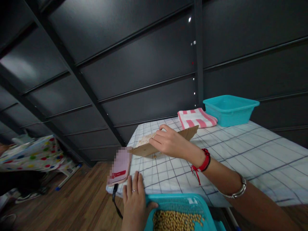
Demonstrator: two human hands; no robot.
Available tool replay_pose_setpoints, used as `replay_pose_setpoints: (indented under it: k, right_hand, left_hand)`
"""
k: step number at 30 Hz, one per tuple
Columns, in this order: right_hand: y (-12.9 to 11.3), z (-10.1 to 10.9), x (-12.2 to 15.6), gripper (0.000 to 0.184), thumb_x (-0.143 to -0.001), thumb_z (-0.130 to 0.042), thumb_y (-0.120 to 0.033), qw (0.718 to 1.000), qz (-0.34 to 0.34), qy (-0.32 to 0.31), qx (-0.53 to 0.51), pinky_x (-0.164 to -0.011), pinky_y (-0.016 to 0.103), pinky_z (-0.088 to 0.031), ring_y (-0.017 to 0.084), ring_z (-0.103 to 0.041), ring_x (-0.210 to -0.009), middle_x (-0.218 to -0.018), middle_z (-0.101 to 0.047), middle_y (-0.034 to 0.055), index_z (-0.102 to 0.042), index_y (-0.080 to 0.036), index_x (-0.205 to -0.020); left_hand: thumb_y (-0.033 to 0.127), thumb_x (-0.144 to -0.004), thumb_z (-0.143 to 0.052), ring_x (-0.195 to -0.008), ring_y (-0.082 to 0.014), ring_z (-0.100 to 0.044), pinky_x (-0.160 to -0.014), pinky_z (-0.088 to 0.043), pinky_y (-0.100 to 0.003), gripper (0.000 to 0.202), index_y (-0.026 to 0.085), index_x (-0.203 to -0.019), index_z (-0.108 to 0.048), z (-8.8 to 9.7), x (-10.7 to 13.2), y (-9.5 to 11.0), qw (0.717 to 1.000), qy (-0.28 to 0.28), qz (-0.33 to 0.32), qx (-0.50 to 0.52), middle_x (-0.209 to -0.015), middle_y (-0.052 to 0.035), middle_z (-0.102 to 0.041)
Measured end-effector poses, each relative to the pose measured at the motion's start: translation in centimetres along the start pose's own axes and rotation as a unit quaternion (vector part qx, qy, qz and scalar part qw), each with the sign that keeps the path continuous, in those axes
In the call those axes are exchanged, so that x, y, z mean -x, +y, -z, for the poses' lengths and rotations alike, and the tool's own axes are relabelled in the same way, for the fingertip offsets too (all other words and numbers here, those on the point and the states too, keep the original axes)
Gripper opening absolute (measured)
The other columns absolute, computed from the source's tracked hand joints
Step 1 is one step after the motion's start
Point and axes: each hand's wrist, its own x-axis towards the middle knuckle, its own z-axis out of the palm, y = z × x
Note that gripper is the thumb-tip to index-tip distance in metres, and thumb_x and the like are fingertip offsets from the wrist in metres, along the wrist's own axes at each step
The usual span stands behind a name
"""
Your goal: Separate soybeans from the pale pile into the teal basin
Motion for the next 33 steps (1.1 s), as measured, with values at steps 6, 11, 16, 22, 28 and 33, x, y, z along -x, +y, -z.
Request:
replay_pose_setpoints:
  k: [6, 11, 16, 22, 28, 33]
  right_hand:
    - [0.5, 0.4, 0.2, 0.028, -0.087, -0.034, -0.007, 1.000, -0.017, 0.003, -0.009, -0.072, 0.031, -0.031, 0.015, -0.045, -0.063, -0.063, -0.056, 0.0016, -0.061, -0.012, -0.083]
    - [1.1, 0.5, 0.7, 0.024, -0.085, -0.037, -0.008, 0.998, -0.053, -0.023, -0.013, -0.069, 0.031, -0.030, 0.015, -0.043, -0.063, -0.061, -0.054, 0.0014, -0.060, -0.013, -0.082]
    - [1.0, -0.2, 0.8, 0.022, -0.084, -0.039, -0.007, 0.998, -0.050, -0.043, -0.005, -0.069, 0.031, -0.029, 0.016, -0.044, -0.063, -0.062, -0.055, 0.0022, -0.061, -0.012, -0.084]
    - [0.7, -0.8, 0.6, 0.024, -0.085, -0.038, -0.008, 0.998, -0.042, -0.044, 0.016, -0.070, 0.032, -0.029, 0.016, -0.044, -0.064, -0.064, -0.056, 0.0029, -0.061, -0.011, -0.086]
    - [0.8, -1.0, 0.6, 0.031, -0.087, -0.032, -0.006, 0.998, -0.044, -0.037, 0.030, -0.070, 0.031, -0.030, 0.016, -0.043, -0.064, -0.061, -0.055, 0.0027, -0.062, -0.013, -0.083]
    - [0.7, -1.0, 0.7, 0.028, -0.088, -0.034, -0.009, 0.999, -0.036, -0.016, 0.001, -0.071, 0.031, -0.030, 0.016, -0.042, -0.064, -0.062, -0.055, 0.0023, -0.061, -0.013, -0.084]
  left_hand:
    - [0.036, -0.050, -0.073, -0.125, -0.0380, -0.031, -0.098, -0.034, -0.052, 0.087, 0.010, -0.126, -0.040, -0.1, 0.0, -0.1, 1.000, 0.011, -0.003, 0.011, -0.135, -0.0157, -0.041]
    - [0.032, -0.054, -0.071, -0.125, -0.0373, -0.031, -0.099, -0.033, -0.052, 0.083, 0.010, -0.126, -0.040, 0.7, 0.1, 0.2, 1.000, 0.012, 0.000, 0.015, -0.135, -0.0171, -0.041]
    - [0.030, -0.054, -0.071, -0.124, -0.0367, -0.033, -0.099, -0.034, -0.051, 0.081, 0.009, -0.125, -0.041, 1.4, 0.0, 0.4, 1.000, 0.015, 0.001, 0.015, -0.134, -0.0166, -0.043]
    - [0.032, -0.052, -0.073, -0.125, -0.0375, -0.032, -0.098, -0.034, -0.053, 0.083, 0.010, -0.125, -0.041, 1.3, 0.0, 0.4, 1.000, 0.014, 0.000, 0.017, -0.135, -0.0180, -0.041]
    - [0.034, -0.050, -0.074, -0.125, -0.0380, -0.031, -0.099, -0.033, -0.053, 0.086, 0.008, -0.125, -0.041, 0.9, 0.0, 0.3, 1.000, 0.007, 0.005, 0.027, -0.135, -0.0170, -0.042]
    - [0.035, -0.047, -0.075, -0.125, -0.0384, -0.031, -0.099, -0.034, -0.053, 0.088, 0.010, -0.125, -0.042, 0.3, 0.0, 0.2, 1.000, 0.005, 0.004, 0.030, -0.136, -0.0154, -0.041]
